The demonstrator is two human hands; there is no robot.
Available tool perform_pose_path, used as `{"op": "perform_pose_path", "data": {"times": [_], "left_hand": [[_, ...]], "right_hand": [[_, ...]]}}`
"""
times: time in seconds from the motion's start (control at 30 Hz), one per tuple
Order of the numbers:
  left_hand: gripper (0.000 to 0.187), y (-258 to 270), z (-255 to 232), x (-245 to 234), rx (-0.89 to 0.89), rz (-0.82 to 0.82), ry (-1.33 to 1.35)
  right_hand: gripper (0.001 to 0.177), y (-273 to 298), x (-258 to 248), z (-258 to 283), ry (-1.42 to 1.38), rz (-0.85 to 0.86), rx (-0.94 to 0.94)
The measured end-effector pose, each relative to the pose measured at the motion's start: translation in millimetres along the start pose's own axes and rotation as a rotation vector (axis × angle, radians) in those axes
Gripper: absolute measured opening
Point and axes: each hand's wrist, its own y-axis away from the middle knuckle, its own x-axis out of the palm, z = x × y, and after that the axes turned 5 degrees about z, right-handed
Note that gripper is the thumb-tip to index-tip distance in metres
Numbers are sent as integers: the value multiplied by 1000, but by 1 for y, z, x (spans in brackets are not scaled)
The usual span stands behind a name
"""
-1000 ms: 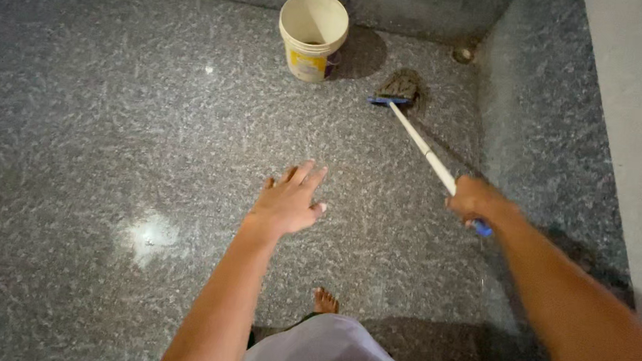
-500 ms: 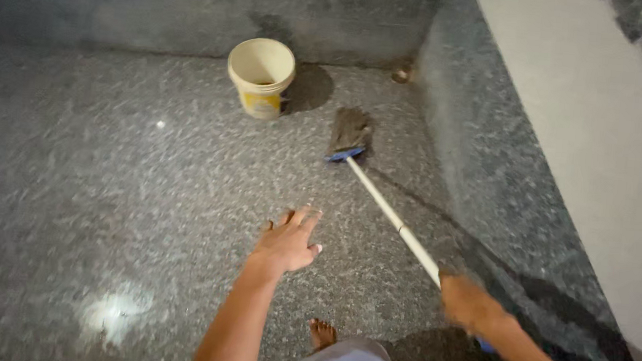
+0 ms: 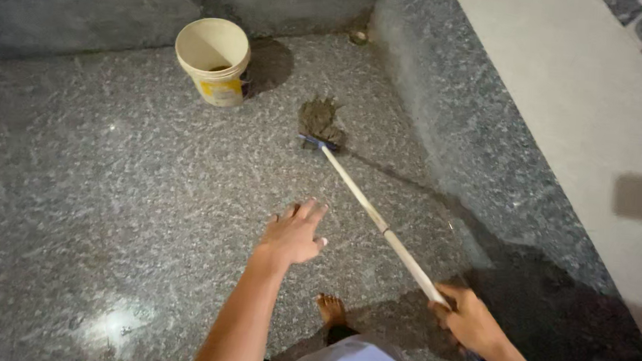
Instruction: The person mops a tiled floor using a string mop and a bucket of water. They repeatedly dip the mop into the bucket, wring it out, and push it across the floor to clean the surface.
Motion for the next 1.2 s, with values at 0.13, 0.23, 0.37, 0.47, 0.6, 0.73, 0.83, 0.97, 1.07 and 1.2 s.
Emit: {"op": "perform_pose_path", "data": {"times": [0.13,0.23,0.37,0.47,0.6,0.73,0.83,0.97,1.07,1.2], "left_hand": [[75,6,13,-1,-77,-9,59],[76,4,30,-6,-143,-76,103],[78,7,46,-15,-236,-153,174],[75,27,61,-13,-304,-183,197],[72,58,74,-12,-390,-254,259],[71,83,81,1,-458,-203,240],[71,103,94,18,-486,-209,270],[73,121,113,40,-503,-203,245],[73,128,123,58,-470,-220,241],[78,153,137,88,-341,-286,267]], "right_hand": [[43,-71,-33,28,57,43,-57],[49,-139,-82,55,179,70,-63],[45,-227,-142,124,370,-7,-66],[41,-274,-163,155,245,66,-152],[34,-316,-154,192,148,126,-165],[26,-301,-107,194,47,202,-136],[28,-269,-79,166,153,49,-144],[45,-241,-58,122,186,52,-199],[49,-205,-45,91,261,82,-238],[52,-115,-1,51,314,25,-226]]}}
